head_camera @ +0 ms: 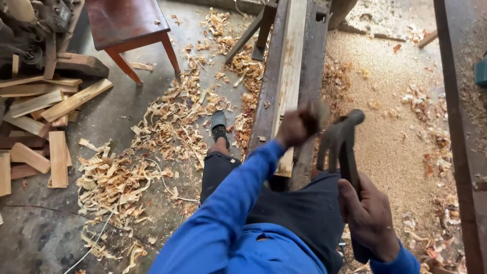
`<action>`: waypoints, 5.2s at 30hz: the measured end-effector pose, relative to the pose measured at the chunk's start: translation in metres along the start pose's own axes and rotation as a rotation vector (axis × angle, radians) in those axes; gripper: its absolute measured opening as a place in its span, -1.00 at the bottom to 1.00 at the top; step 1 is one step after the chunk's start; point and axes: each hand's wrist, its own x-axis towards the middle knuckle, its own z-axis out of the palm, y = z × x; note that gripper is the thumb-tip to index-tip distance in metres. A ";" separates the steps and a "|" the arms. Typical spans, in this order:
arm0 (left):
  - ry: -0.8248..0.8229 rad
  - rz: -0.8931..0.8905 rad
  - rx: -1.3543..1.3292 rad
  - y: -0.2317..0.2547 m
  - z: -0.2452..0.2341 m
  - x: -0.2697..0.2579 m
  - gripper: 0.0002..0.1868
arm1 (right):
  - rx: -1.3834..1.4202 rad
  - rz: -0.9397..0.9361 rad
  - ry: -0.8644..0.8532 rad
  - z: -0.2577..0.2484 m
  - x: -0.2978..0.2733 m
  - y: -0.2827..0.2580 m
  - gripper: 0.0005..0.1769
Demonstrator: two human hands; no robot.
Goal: Chiseling a groove into a wooden beam using a chisel and a hammer.
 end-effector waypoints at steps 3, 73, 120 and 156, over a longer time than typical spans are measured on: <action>0.082 -0.130 0.152 -0.028 0.010 0.036 -0.70 | 0.311 0.076 0.011 0.023 -0.030 0.044 -0.57; -0.092 0.204 -0.254 0.029 -0.039 -0.015 -0.35 | 0.761 0.385 -0.058 0.080 -0.061 0.086 -0.51; -0.145 -0.184 -0.499 0.048 -0.048 -0.065 -0.56 | 1.076 0.478 0.011 0.087 -0.072 0.110 -0.55; -0.390 0.052 -0.005 0.091 0.049 0.005 -0.54 | 0.926 0.513 0.009 0.088 -0.053 0.130 -0.55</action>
